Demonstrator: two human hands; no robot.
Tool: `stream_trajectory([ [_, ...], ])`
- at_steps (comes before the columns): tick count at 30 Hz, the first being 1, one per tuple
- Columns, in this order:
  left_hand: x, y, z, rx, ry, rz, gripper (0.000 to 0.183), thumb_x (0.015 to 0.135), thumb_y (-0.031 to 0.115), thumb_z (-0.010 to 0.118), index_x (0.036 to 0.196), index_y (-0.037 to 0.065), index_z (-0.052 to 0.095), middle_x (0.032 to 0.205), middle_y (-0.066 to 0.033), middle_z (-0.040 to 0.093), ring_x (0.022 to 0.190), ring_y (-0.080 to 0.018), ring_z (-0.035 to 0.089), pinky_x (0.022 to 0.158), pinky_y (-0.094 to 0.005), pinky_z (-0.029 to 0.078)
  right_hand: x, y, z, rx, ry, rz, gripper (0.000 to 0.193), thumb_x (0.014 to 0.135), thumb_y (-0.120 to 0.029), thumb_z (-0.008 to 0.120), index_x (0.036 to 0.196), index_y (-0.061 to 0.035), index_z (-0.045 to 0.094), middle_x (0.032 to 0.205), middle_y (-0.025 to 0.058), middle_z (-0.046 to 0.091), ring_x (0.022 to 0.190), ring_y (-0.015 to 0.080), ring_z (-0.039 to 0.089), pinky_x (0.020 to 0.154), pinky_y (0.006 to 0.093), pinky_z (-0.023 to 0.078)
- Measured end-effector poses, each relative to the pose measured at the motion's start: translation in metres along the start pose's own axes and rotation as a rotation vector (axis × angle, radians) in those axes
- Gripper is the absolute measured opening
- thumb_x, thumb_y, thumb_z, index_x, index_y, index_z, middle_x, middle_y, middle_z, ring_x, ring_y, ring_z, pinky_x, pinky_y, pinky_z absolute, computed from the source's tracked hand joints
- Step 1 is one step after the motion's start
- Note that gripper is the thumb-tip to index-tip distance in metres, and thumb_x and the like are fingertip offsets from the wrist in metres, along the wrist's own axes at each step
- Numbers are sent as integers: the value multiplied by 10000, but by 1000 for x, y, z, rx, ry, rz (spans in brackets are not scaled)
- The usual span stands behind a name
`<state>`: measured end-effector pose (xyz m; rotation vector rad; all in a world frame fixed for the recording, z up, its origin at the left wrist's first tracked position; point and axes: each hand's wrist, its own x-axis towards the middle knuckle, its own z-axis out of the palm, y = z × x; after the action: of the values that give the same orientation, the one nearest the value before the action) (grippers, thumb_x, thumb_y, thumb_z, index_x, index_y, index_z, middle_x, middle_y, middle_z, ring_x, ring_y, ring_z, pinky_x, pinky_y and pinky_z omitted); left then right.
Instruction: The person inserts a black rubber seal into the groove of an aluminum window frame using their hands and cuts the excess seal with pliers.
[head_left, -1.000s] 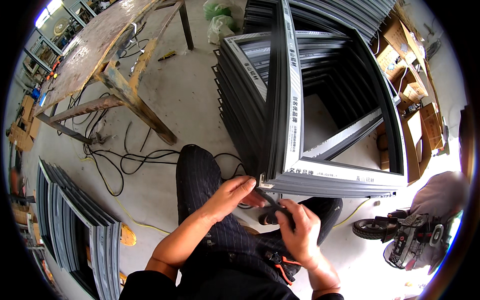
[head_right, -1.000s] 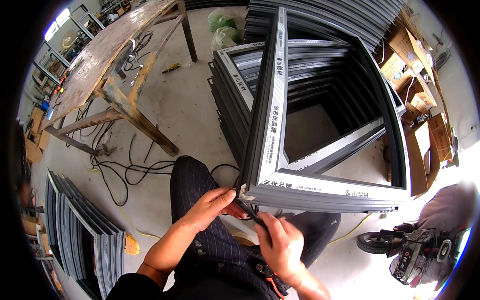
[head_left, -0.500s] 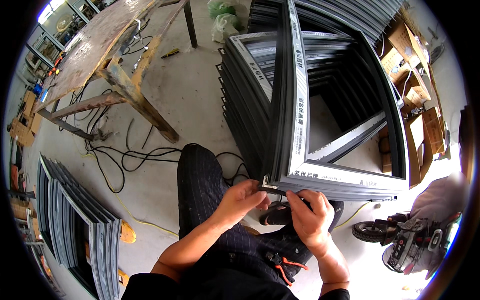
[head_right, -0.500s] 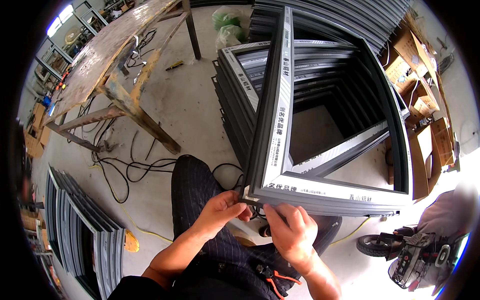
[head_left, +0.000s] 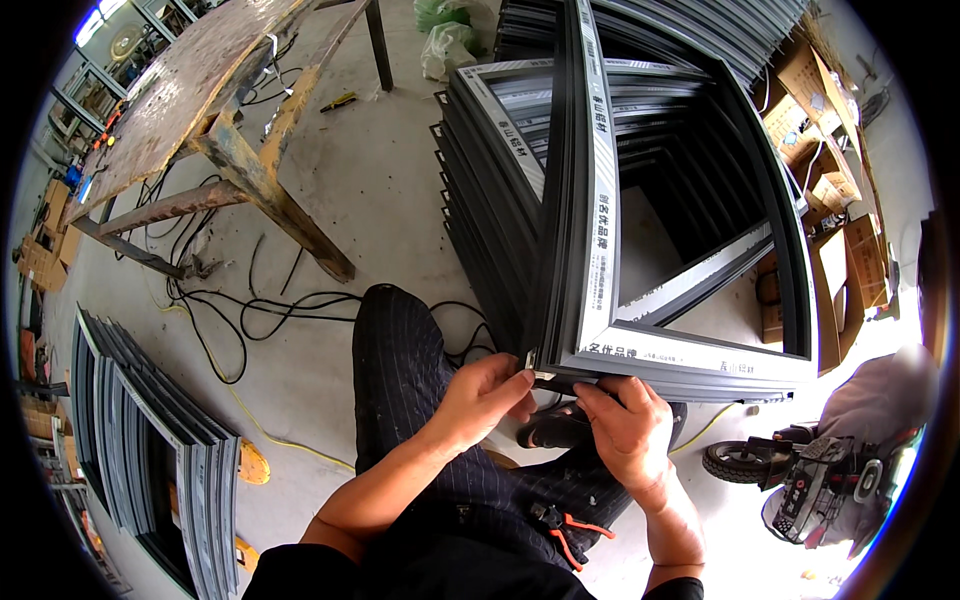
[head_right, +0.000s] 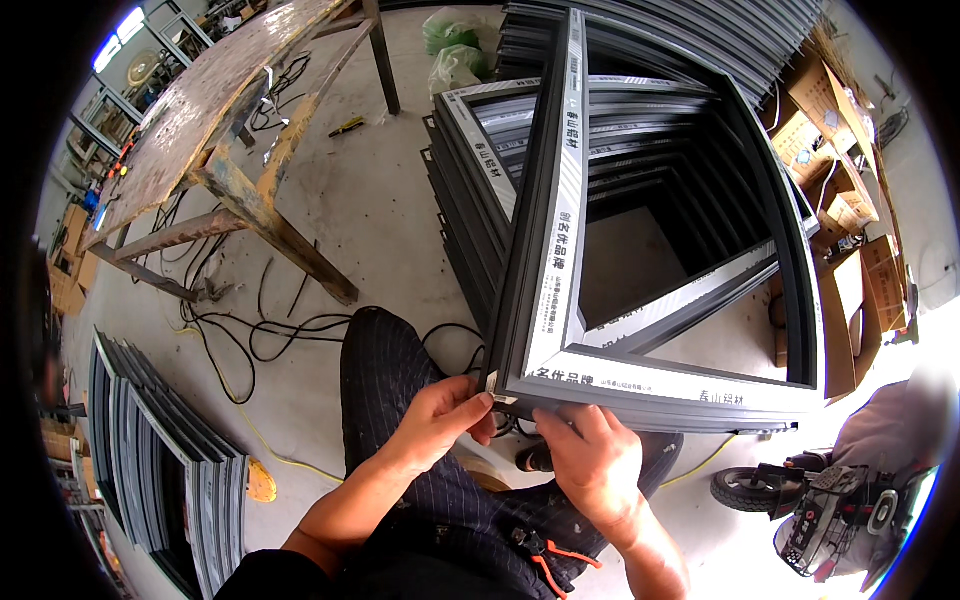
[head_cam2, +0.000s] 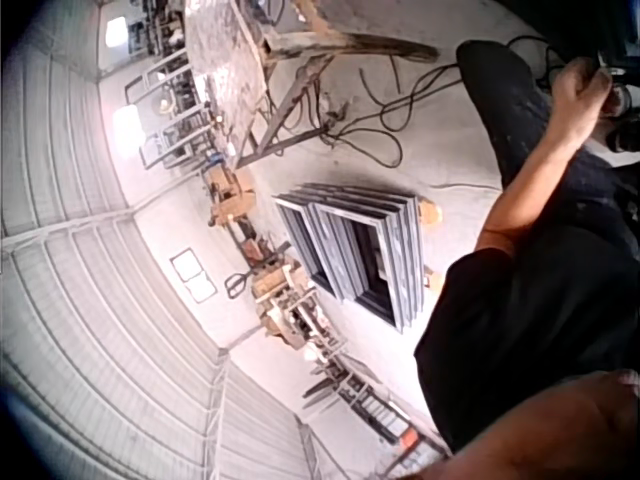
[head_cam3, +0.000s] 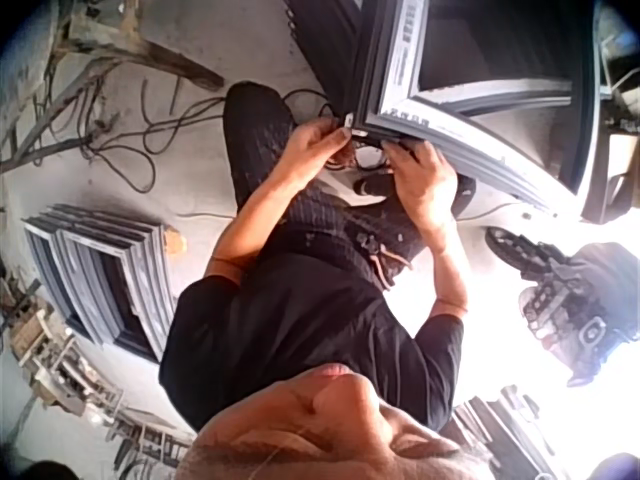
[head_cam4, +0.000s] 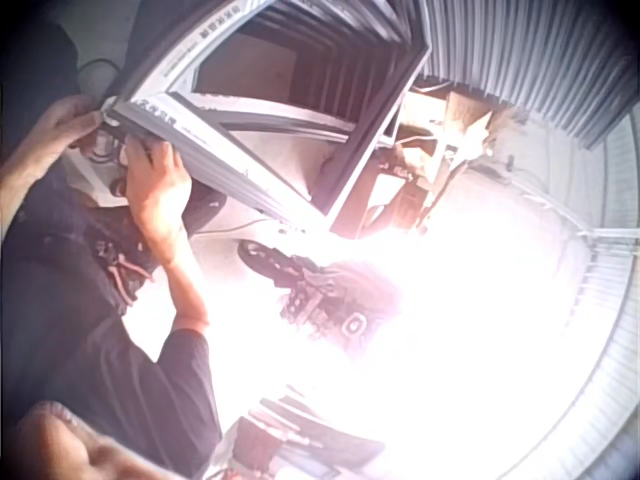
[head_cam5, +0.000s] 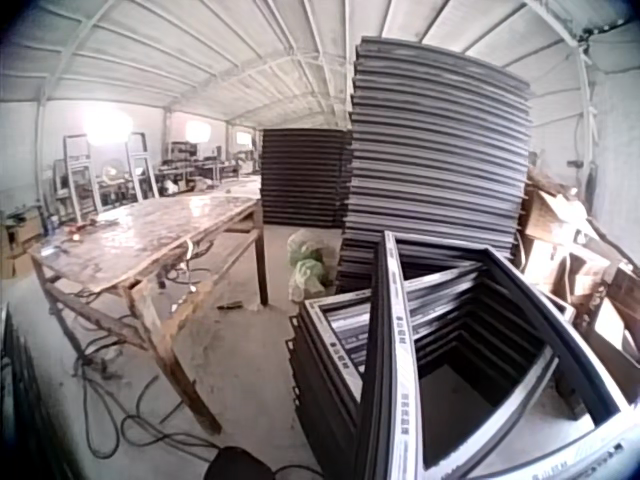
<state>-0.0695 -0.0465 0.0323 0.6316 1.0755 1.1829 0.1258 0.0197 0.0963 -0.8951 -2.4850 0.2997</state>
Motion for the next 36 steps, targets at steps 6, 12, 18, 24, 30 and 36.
stream_trajectory([
  [6, 4, -1, -3, 50, 4, -23, 253, 970, 232, 562, 887, -6, 577, 727, -63, 647, 655, -109, 622, 624, -234, 484, 1, -2, 3, -72, -10, 3, 277, 659, 10, 730, 921, -81, 724, 794, 69, 596, 687, 254, 619, 586, 345, 519],
  [12, 2, 0, -9, 107, -74, 35, 302, 981, 274, 563, 884, -13, 572, 764, -88, 674, 708, -126, 660, 649, -243, 514, -8, 4, 14, -240, 61, -140, 335, 645, -63, 644, 977, -84, 678, 843, 20, 560, 655, 178, 576, 527, 291, 501],
  [18, 1, -3, -8, 63, -71, 57, 340, 996, 298, 538, 918, -30, 584, 803, -109, 688, 735, -148, 675, 682, -264, 528, -9, 4, 10, -195, -10, -119, 302, 683, -46, 666, 983, -68, 683, 849, 32, 583, 663, 182, 588, 538, 298, 506],
  [24, -6, -8, -12, -184, -54, -58, 357, 1013, 294, 485, 1034, -49, 585, 872, -123, 672, 803, -206, 666, 779, -340, 528, 5, -8, -11, 404, -75, 227, 112, 770, -41, 719, 882, -37, 714, 778, 100, 632, 680, 291, 633, 592, 353, 507],
  [30, -2, -14, -5, -21, -81, 59, 213, 971, 170, 560, 1053, -27, 560, 905, -65, 633, 811, -125, 625, 761, -268, 511, 8, -15, -6, 141, 51, 100, 118, 773, -38, 703, 891, -45, 705, 773, 89, 619, 662, 295, 618, 584, 354, 504],
  [36, -3, -16, 2, -121, -42, 59, 183, 957, 127, 571, 1061, -24, 556, 895, -62, 630, 803, -113, 617, 758, -256, 503, 11, -16, -13, 195, -39, 122, 138, 751, -1, 708, 888, -8, 705, 802, 132, 638, 705, 321, 646, 625, 350, 519],
])
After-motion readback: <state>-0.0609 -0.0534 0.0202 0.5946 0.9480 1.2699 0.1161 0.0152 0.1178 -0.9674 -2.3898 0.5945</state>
